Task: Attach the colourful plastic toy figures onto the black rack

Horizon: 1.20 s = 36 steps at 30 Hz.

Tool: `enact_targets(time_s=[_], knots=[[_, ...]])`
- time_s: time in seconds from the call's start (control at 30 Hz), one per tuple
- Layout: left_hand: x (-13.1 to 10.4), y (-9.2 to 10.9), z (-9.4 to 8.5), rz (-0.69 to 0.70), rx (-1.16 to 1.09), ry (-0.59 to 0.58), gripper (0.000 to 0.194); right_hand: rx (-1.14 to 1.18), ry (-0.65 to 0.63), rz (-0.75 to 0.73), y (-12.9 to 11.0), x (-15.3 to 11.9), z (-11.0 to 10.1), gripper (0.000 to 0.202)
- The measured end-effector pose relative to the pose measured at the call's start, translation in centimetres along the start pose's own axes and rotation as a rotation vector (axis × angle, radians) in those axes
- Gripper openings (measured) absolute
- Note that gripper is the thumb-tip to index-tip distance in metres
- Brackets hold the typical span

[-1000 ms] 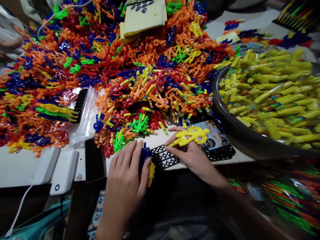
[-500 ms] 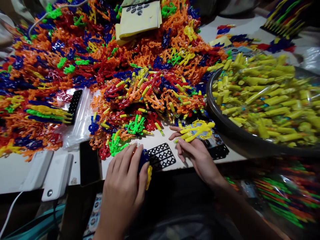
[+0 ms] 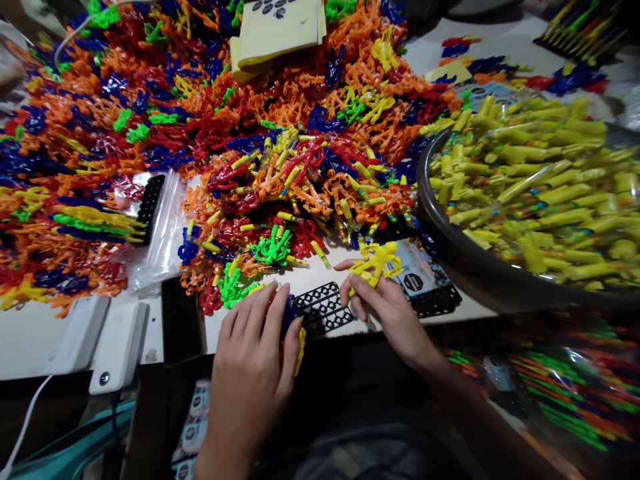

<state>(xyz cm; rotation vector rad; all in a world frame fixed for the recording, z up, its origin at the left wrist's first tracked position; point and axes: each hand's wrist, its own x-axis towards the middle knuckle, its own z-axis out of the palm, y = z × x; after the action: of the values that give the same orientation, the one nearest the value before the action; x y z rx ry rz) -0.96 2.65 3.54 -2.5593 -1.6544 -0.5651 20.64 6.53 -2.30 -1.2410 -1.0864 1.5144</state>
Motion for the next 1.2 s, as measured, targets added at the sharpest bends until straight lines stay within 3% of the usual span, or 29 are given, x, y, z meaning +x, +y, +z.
enact_targets(time_s=[0.17, 0.3, 0.47, 0.6, 0.77, 0.97, 1.2], knots=[[0.1, 0.1, 0.0, -0.006, -0.009, -0.006, 0.037, -0.233, -0.085, -0.01, 0.6, -0.2, -0.5, 0.038], [0.1, 0.1, 0.0, -0.017, -0.014, -0.006, 0.036, -0.386, -0.103, -0.041, 0.8, -0.4, -0.4, 0.048], [0.0, 0.3, -0.1, -0.034, -0.009, -0.029, 0.037, -0.272, -0.071, 0.015, 1.4, -0.3, 1.0, 0.06], [0.1, 0.3, 0.0, -0.036, -0.014, -0.031, 0.038, -0.148, -0.107, 0.057, 2.1, -0.2, 2.3, 0.054], [0.1, 0.3, -0.1, -0.045, -0.018, -0.035, 0.038, -0.364, -0.047, -0.106, 3.0, 0.3, 4.0, 0.039], [0.1, 0.6, -0.1, -0.061, -0.018, -0.03, 0.039, -0.802, -0.081, -0.365, 4.4, 0.6, 4.6, 0.062], [0.3, 0.5, 0.1, -0.06, -0.018, -0.017, 0.038, -1.123, -0.144, -0.509, 4.4, 0.7, 5.0, 0.054]])
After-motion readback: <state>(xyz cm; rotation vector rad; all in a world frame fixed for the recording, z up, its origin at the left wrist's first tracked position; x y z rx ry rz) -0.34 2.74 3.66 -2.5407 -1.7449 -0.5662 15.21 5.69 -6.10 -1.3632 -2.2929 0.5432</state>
